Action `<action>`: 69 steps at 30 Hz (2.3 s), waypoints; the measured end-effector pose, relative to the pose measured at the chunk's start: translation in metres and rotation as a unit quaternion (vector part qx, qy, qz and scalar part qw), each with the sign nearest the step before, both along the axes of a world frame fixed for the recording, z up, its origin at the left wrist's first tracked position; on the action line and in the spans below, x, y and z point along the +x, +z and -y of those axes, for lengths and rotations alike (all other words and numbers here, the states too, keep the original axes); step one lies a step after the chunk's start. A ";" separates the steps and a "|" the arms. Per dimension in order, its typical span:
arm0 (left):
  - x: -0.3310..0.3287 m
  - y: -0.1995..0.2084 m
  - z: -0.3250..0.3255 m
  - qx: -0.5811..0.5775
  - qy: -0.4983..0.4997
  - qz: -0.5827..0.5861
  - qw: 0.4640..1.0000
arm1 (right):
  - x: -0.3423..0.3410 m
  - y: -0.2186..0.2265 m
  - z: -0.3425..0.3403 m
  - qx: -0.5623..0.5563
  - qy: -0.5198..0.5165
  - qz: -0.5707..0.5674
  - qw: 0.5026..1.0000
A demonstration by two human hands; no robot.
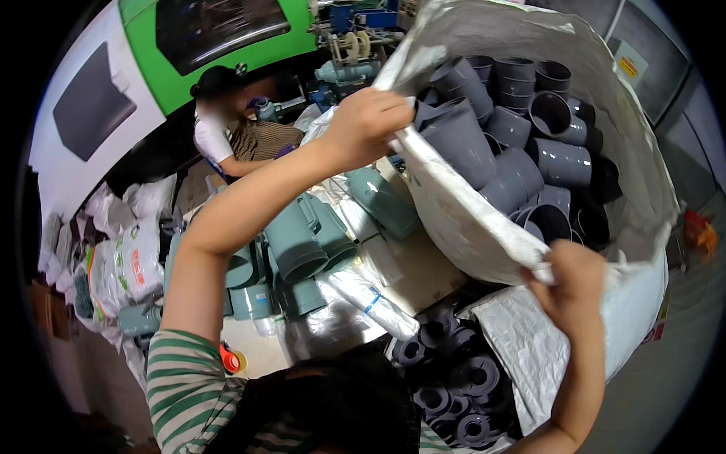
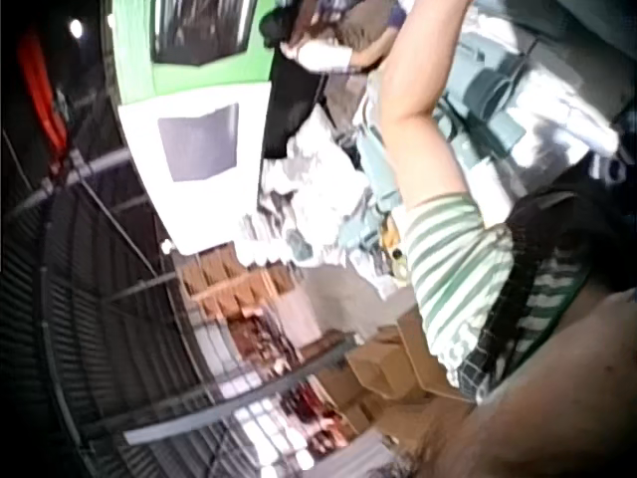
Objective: The person assembles light green electric kettles by attaching grey lids and black handles. They pick up kettle bodies from a table, retrieve lids from a large white sack, and secure the parts together. The assembled units are then placed into a cardboard box.
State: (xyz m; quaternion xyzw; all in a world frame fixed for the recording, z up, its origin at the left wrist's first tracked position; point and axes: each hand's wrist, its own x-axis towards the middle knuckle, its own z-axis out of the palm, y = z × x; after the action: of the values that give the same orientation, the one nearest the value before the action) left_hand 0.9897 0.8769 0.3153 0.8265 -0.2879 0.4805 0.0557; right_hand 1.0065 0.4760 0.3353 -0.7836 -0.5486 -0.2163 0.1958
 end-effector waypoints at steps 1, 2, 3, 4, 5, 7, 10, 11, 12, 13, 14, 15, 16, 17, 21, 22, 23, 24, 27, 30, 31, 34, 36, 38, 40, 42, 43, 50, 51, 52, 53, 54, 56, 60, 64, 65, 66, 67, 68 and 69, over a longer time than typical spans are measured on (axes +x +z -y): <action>0.005 0.004 0.011 -0.012 0.007 0.006 1.000 | 0.005 0.014 0.021 0.035 -0.015 -0.015 0.999; 0.010 0.000 0.019 -0.011 0.016 0.021 1.000 | 0.010 0.031 0.044 0.047 -0.055 -0.034 0.997; 0.020 -0.007 0.031 -0.007 0.018 0.032 0.999 | 0.018 0.044 0.062 0.050 -0.118 -0.098 0.987; 0.027 -0.018 0.041 -0.002 0.003 0.031 1.000 | 0.034 0.050 0.078 0.056 -0.175 -0.168 0.968; 0.032 -0.022 0.050 0.016 0.003 0.013 1.000 | 0.050 0.057 0.090 0.020 -0.261 -0.117 0.958; 0.037 -0.021 0.061 0.008 0.006 0.029 1.000 | 0.080 0.073 0.121 -0.072 -0.430 -0.025 0.900; 0.031 -0.042 0.061 0.063 -0.022 0.062 0.996 | 0.109 0.036 0.179 -0.135 -0.517 -0.023 0.845; 0.022 -0.057 0.062 0.095 -0.041 0.065 0.992 | 0.112 0.008 0.195 -0.078 -0.483 -0.016 0.872; 0.011 -0.080 0.060 0.141 -0.035 0.012 0.989 | 0.117 -0.027 0.213 -0.033 -0.466 -0.051 0.883; 0.004 -0.092 0.069 0.155 -0.052 -0.010 0.987 | 0.120 -0.061 0.228 0.008 -0.449 -0.080 0.890; -0.001 -0.109 0.074 0.155 -0.053 -0.019 0.986 | 0.123 -0.105 0.234 0.048 -0.434 -0.086 0.896; -0.006 -0.125 0.075 0.160 -0.038 -0.051 0.985 | 0.121 -0.146 0.236 0.089 -0.417 -0.093 0.900; -0.010 -0.141 0.071 0.161 -0.022 -0.077 0.984 | 0.115 -0.178 0.215 0.144 -0.393 -0.152 0.895; -0.013 -0.154 0.071 0.151 -0.008 -0.086 0.985 | 0.105 -0.201 0.185 0.196 -0.370 -0.207 0.884; -0.013 -0.153 0.085 0.104 -0.027 -0.131 0.986 | 0.097 -0.254 0.143 0.297 -0.357 -0.104 0.879; -0.018 -0.146 0.084 0.092 -0.039 -0.144 0.985 | 0.088 -0.244 0.140 0.299 -0.352 -0.133 0.877; -0.025 -0.135 0.081 0.075 -0.037 -0.144 0.986 | 0.081 -0.236 0.137 0.335 -0.333 -0.148 0.869; -0.032 -0.122 0.078 0.054 -0.037 -0.141 0.988 | 0.070 -0.219 0.142 0.290 -0.341 -0.168 0.878; -0.040 -0.109 0.073 0.113 -0.075 -0.157 0.978 | 0.039 -0.174 0.158 0.175 -0.359 -0.224 0.889; -0.024 -0.138 0.073 0.251 -0.137 -0.177 0.942 | 0.048 -0.202 0.165 0.116 -0.302 -0.090 0.942; -0.016 -0.147 0.073 0.277 -0.135 -0.181 0.934 | 0.055 -0.221 0.163 0.109 -0.280 -0.039 0.953; 0.000 -0.174 0.064 0.353 -0.106 -0.243 0.897 | 0.070 -0.263 0.138 0.079 -0.312 0.015 0.947; -0.001 -0.192 0.043 0.335 -0.069 -0.250 0.906 | 0.077 -0.285 0.136 0.038 -0.352 0.025 0.935; 0.002 -0.202 0.025 0.300 -0.027 -0.256 0.918 | 0.084 -0.294 0.131 0.030 -0.377 0.030 0.925; 0.009 -0.186 0.024 0.201 0.024 -0.249 0.947 | 0.082 -0.296 0.112 0.053 -0.390 0.017 0.919; 0.016 -0.173 0.017 0.108 0.066 -0.271 0.954 | 0.072 -0.291 0.078 0.144 -0.412 -0.077 0.897; 0.020 -0.169 0.012 0.062 0.073 -0.298 0.950 | 0.059 -0.291 0.062 0.197 -0.360 -0.037 0.911; 0.012 -0.166 0.005 0.034 0.028 -0.248 0.968 | -0.011 -0.121 -0.098 0.324 -0.067 0.082 0.940; 0.014 -0.165 0.005 0.045 0.034 -0.235 0.970 | 0.004 -0.085 -0.115 0.290 -0.103 0.102 0.946; 0.015 -0.167 0.007 0.098 0.047 -0.220 0.969 | 0.021 -0.059 -0.131 0.242 -0.158 0.109 0.951; 0.012 -0.157 0.017 0.125 0.056 -0.189 0.972 | 0.042 -0.047 -0.143 0.188 -0.185 0.061 0.963; 0.009 -0.154 0.024 0.129 0.063 -0.154 0.978 | 0.062 -0.049 -0.152 0.135 -0.183 -0.010 0.974; 0.008 -0.146 0.025 0.133 0.076 -0.059 0.986 | 0.084 -0.044 -0.163 0.063 -0.174 -0.039 0.982; -0.010 -0.129 0.006 0.131 0.122 -0.143 0.973 | 0.076 0.003 -0.148 0.115 -0.227 0.092 0.963; 0.017 -0.125 -0.011 0.009 0.058 -0.217 0.975 | 0.104 0.037 -0.109 0.126 -0.357 0.256 0.890; 0.023 -0.134 -0.025 -0.053 0.043 -0.217 0.974 | 0.089 0.033 -0.118 0.176 -0.284 0.240 0.911; 0.027 -0.150 -0.040 -0.121 0.036 -0.216 0.968 | 0.072 0.008 -0.136 0.197 -0.191 0.233 0.933; 0.027 -0.163 -0.050 -0.191 0.025 -0.215 0.957 | 0.049 -0.021 -0.151 0.183 -0.108 0.200 0.956; 0.033 -0.168 -0.055 -0.347 0.024 -0.309 0.885 | 0.025 -0.057 -0.167 0.116 -0.050 0.155 0.980; 0.050 -0.176 -0.055 -0.562 -0.080 -0.298 0.768 | 0.005 -0.087 -0.181 0.032 -0.029 0.127 0.991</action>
State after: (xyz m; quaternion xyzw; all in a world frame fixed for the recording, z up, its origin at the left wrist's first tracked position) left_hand 1.0399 0.9317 0.1389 0.7231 -0.0008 0.2803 0.6313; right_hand 1.0118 0.6566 0.2483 -0.7583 -0.5392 -0.3373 0.1431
